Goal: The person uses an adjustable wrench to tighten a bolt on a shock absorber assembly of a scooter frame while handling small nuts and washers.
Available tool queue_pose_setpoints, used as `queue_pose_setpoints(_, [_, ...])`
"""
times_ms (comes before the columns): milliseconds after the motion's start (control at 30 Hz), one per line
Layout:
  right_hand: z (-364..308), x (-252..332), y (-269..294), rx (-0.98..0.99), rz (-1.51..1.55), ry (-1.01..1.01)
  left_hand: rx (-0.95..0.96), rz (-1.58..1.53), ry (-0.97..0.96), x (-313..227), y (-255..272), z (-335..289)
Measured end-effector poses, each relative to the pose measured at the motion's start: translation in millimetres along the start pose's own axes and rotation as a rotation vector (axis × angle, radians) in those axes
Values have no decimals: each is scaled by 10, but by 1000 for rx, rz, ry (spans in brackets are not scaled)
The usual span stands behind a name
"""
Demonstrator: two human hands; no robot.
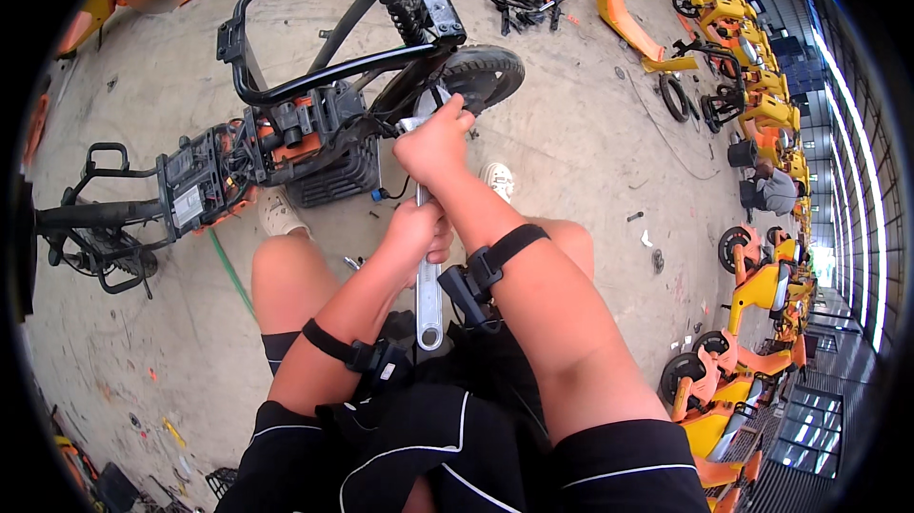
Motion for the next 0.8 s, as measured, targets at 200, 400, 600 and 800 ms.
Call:
queue_pose_setpoints(200, [37, -69, -31, -24, 84, 41, -48, 78, -19, -6, 29, 12])
queue_pose_setpoints(400, [-4, -103, 3, -3, 153, -24, -101, 118, -15, 29, 36, 14])
queue_pose_setpoints(600, [-4, -98, -45, -34, 240, 57, -156, 210, -63, -24, 23, -39])
queue_pose_setpoints(800, [-23, -182, 213, 90, 209, -22, -36, 147, -9, 22, -77, 32])
Point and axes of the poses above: each hand's wrist, its own z-axis towards the middle knuckle, its own y-axis out of the back of the hand, x = y × z, the point moved 4 cm from there along z, towards the middle knuckle
